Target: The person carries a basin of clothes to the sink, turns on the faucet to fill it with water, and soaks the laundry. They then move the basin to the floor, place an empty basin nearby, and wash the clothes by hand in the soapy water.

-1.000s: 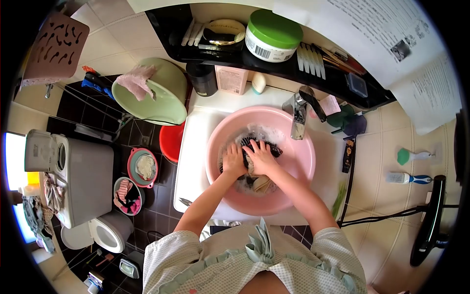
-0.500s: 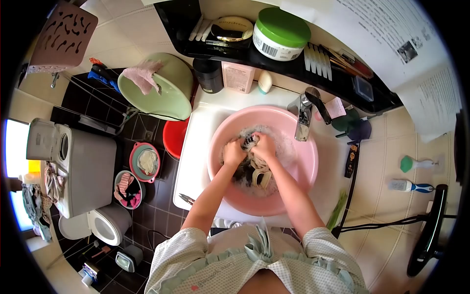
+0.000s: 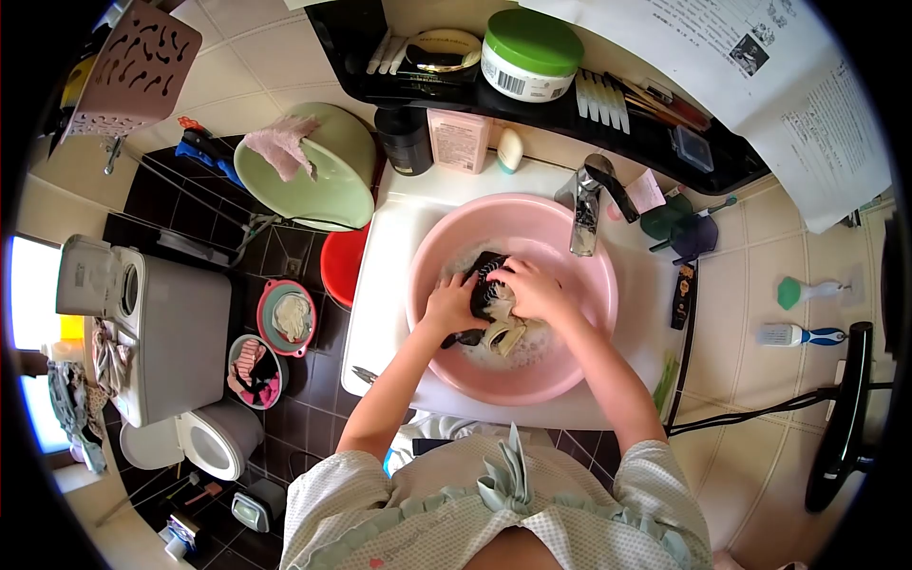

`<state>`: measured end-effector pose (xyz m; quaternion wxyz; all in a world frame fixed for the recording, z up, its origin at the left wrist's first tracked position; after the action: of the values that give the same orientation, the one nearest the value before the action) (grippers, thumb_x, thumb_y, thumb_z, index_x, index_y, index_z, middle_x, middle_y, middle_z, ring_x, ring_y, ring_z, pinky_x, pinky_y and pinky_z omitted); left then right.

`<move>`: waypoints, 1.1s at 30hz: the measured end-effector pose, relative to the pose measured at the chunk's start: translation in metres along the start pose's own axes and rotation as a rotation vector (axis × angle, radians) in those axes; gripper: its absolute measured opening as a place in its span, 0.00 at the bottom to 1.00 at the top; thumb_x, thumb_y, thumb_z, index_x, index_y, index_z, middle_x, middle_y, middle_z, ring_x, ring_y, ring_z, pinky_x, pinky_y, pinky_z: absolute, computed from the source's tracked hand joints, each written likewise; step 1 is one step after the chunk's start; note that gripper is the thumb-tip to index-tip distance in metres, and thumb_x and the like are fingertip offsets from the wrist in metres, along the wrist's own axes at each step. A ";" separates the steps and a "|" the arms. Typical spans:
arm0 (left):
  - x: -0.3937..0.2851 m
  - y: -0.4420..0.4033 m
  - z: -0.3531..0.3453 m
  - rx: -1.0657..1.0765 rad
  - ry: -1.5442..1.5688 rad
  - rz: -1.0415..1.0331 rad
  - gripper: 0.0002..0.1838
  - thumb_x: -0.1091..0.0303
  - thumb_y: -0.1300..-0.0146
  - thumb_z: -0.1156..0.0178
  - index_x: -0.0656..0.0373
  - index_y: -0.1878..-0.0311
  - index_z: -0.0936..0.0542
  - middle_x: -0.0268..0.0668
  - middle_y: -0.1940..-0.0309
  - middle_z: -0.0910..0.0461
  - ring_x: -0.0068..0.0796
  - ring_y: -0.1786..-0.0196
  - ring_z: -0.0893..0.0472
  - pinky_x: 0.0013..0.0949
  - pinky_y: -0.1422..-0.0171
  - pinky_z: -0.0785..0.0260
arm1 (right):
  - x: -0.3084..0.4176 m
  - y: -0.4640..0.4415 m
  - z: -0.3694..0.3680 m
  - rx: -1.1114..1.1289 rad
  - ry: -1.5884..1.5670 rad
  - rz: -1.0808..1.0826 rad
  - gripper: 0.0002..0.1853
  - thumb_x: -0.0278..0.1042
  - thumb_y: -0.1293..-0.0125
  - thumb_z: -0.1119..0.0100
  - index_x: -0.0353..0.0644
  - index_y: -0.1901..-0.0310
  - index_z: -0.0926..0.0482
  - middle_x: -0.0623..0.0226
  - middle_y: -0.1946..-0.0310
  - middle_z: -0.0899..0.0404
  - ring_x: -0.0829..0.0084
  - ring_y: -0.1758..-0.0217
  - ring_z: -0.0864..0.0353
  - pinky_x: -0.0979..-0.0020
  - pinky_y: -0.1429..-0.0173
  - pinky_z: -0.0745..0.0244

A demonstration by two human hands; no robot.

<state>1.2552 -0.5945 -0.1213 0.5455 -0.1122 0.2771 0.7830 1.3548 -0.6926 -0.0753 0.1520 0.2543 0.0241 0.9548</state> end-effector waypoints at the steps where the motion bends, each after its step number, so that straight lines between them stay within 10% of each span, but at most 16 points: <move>1: -0.002 0.003 -0.006 -0.006 -0.073 -0.003 0.58 0.40 0.70 0.29 0.55 0.33 0.41 0.44 0.42 0.35 0.47 0.40 0.35 0.44 0.38 0.38 | -0.002 0.001 -0.011 0.066 0.075 -0.016 0.35 0.21 0.65 0.36 0.55 0.49 0.27 0.62 0.49 0.33 0.54 0.47 0.31 0.58 0.49 0.28; 8: -0.006 -0.010 -0.031 0.156 -0.318 0.161 0.68 0.29 0.71 0.33 0.64 0.32 0.50 0.47 0.38 0.42 0.45 0.34 0.41 0.47 0.35 0.43 | -0.001 -0.010 -0.059 0.224 0.442 -0.096 0.50 0.31 0.66 0.29 0.53 0.35 0.41 0.58 0.40 0.42 0.51 0.39 0.41 0.54 0.44 0.35; 14: 0.005 -0.031 -0.036 0.168 -0.223 0.177 0.65 0.32 0.67 0.32 0.61 0.31 0.51 0.49 0.31 0.51 0.46 0.29 0.48 0.44 0.28 0.52 | -0.023 -0.042 -0.057 0.211 0.279 -0.095 0.36 0.28 0.61 0.38 0.51 0.42 0.32 0.51 0.46 0.34 0.48 0.49 0.28 0.55 0.50 0.25; 21: 0.019 -0.042 -0.038 0.084 -0.059 0.203 0.51 0.48 0.64 0.28 0.56 0.36 0.40 0.45 0.46 0.26 0.44 0.44 0.27 0.44 0.38 0.37 | -0.042 -0.053 -0.062 -0.019 0.055 -0.465 0.22 0.28 0.60 0.43 0.56 0.58 0.20 0.60 0.56 0.22 0.58 0.57 0.20 0.62 0.54 0.23; 27: 0.023 -0.027 -0.025 -0.085 0.301 0.275 0.48 0.52 0.68 0.27 0.55 0.40 0.36 0.42 0.53 0.22 0.43 0.50 0.23 0.43 0.44 0.33 | -0.045 -0.024 -0.049 -0.138 -0.438 -0.658 0.21 0.22 0.63 0.43 0.54 0.63 0.20 0.62 0.72 0.20 0.64 0.69 0.20 0.65 0.66 0.26; 33: 0.024 -0.024 -0.033 -0.006 1.106 0.162 0.50 0.58 0.70 0.25 0.65 0.41 0.38 0.47 0.56 0.24 0.37 0.52 0.23 0.34 0.48 0.31 | -0.040 -0.007 -0.040 -0.233 -1.084 -0.444 0.27 0.12 0.66 0.49 0.41 0.58 0.24 0.63 0.62 0.24 0.71 0.58 0.24 0.72 0.57 0.27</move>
<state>1.2638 -0.5879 -0.1670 0.2565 -0.4864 0.5274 0.6476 1.3697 -0.6971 -0.1297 0.3656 0.6758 -0.1092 0.6307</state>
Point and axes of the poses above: each hand's wrist, its own y-axis away from the middle knuckle, its own z-axis out of the back of the hand, x = y × z, the point moved 6 cm from there along -y, towards the middle knuckle
